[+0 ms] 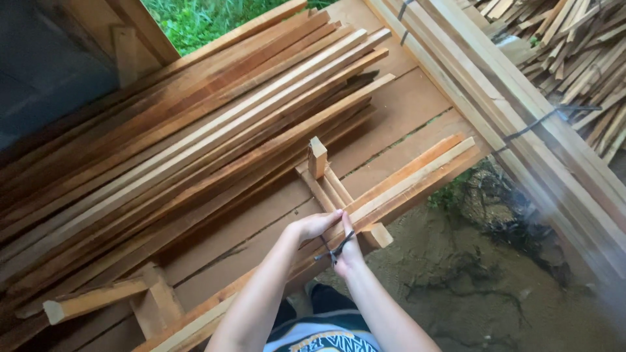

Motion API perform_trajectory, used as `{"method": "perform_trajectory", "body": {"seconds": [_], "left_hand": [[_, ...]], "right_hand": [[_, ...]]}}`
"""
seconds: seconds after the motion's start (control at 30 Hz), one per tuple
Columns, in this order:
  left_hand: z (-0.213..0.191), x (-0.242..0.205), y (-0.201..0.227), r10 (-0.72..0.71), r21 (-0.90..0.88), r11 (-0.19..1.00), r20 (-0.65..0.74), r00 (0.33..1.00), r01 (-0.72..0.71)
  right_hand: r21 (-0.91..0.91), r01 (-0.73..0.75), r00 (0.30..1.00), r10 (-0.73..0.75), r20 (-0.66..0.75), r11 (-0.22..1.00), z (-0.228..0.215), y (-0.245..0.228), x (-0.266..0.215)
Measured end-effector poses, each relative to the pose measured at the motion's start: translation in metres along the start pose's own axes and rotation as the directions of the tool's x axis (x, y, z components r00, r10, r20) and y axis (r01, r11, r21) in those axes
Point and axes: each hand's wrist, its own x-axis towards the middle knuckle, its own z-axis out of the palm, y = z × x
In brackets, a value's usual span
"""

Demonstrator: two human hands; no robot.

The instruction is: The person bundles a stack of wooden planks using a black wire. They wrap the wire around the wood, twist it tight with a tool, and then lift the completed bundle to place it on a larger stack.

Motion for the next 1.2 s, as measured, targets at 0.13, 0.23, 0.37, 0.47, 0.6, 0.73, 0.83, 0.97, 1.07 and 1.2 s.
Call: {"method": "perform_trajectory", "body": {"seconds": [0.13, 0.23, 0.37, 0.47, 0.6, 0.73, 0.83, 0.97, 1.07, 1.2], "left_hand": [[0.0, -0.02, 0.01, 0.021, -0.046, 0.999, -0.032, 0.999, -0.022], [0.009, -0.001, -0.003, 0.024, 0.019, 1.0, -0.079, 0.997, -0.022], [0.007, -0.056, 0.033, -0.002, 0.157, 0.987, -0.222, 0.975, 0.038], [0.021, -0.088, 0.051, -0.015, 0.227, 0.966, -0.426, 0.905, 0.122], [0.032, -0.066, 0.035, -0.024, 0.277, 0.934, -0.583, 0.812, 0.227], [0.03, -0.076, 0.044, -0.012, 0.288, 0.93, -0.597, 0.802, 0.228], [0.029, -0.073, 0.042, -0.007, 0.283, 0.933, -0.605, 0.796, 0.223], [0.032, -0.071, 0.03, 0.13, 0.286, 0.954, -0.665, 0.736, 0.09], [0.036, -0.067, 0.012, 0.239, 0.255, 0.964, -0.689, 0.685, -0.079], [0.025, -0.125, 0.002, 0.59, 0.422, 0.78, -0.742, 0.319, -0.462]], "right_hand": [[-0.004, 0.005, 1.0, -0.005, -0.006, 1.0, 0.0, 0.005, 0.0], [0.003, 0.006, 1.0, -0.006, -0.011, 1.0, 0.0, 0.01, -0.001], [0.016, 0.014, 1.0, -0.014, -0.011, 1.0, 0.001, 0.011, 0.001], [0.016, 0.009, 1.0, -0.008, -0.009, 1.0, 0.0, 0.014, 0.004], [0.024, 0.005, 1.0, -0.004, -0.018, 1.0, -0.001, 0.016, 0.012], [0.021, -0.01, 0.999, 0.011, -0.031, 1.0, -0.006, 0.019, 0.018], [0.017, -0.022, 1.0, 0.023, -0.021, 1.0, -0.009, 0.02, 0.024], [0.014, -0.048, 0.999, 0.048, -0.017, 0.999, -0.015, 0.022, 0.027], [-0.094, -0.056, 0.998, 0.054, -0.024, 0.994, -0.025, 0.019, 0.018], [-0.742, 0.015, 0.998, 0.033, 0.049, 0.671, -0.032, 0.012, -0.018]]}}
